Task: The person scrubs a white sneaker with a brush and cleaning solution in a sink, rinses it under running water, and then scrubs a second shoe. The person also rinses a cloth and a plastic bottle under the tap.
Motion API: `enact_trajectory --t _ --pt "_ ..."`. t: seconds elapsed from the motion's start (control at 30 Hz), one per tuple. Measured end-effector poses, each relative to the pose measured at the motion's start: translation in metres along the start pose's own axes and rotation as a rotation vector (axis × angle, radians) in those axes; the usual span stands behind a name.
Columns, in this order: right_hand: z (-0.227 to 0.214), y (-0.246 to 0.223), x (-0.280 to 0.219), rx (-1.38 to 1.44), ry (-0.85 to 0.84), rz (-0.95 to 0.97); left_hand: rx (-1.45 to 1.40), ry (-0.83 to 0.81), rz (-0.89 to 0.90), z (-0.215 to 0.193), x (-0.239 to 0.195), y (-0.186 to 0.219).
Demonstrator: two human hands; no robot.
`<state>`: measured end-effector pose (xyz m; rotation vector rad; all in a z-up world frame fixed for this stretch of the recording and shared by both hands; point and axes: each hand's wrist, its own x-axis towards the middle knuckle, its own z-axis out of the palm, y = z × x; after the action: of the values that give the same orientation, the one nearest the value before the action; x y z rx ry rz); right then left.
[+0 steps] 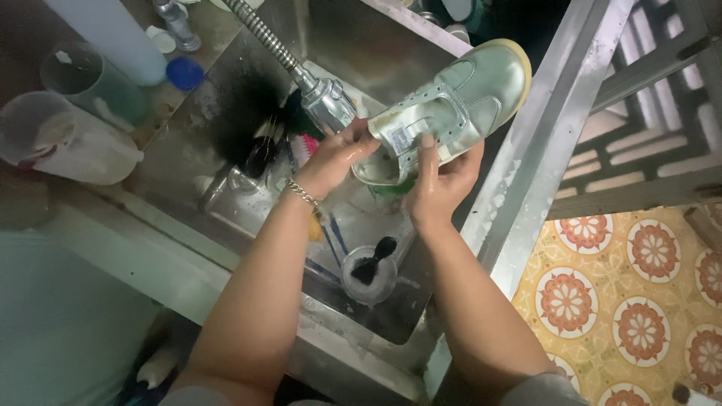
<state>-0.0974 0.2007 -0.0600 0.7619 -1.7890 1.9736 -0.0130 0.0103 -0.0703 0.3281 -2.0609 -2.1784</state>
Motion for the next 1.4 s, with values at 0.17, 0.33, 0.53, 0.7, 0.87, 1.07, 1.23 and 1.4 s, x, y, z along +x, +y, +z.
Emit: enact_trajectory --t 0.17,0.33,0.53,0.7,0.87,1.07,1.23,1.4 --pt "-0.005 0.008 -0.002 -0.037 0.008 -0.020 -0.061 -0.010 0.027 0.001 0.008 -0.016" --pt "-0.001 -0.011 0.005 -0.035 0.004 -0.042 -0.010 0.014 0.040 0.002 -0.001 -0.004" --pt "-0.007 -0.018 0.006 -0.080 -0.007 -0.094 -0.040 0.059 -0.067 0.002 0.003 0.003" --pt "-0.010 -0.021 0.009 -0.083 -0.014 -0.116 0.004 0.061 -0.098 0.005 0.002 0.013" --pt "-0.046 0.029 0.010 -0.245 -0.118 -0.510 -0.294 -0.076 -0.108 0.002 0.019 0.003" --pt "-0.027 -0.001 0.032 -0.086 -0.238 -0.583 -0.140 -0.080 -0.204 -0.004 0.019 -0.004" --pt "-0.041 0.022 0.042 -0.025 -0.124 -0.412 0.015 -0.015 -0.210 -0.008 0.023 -0.042" --pt "-0.071 0.034 0.061 -0.100 0.323 0.156 0.047 0.313 -0.109 -0.017 0.017 -0.060"
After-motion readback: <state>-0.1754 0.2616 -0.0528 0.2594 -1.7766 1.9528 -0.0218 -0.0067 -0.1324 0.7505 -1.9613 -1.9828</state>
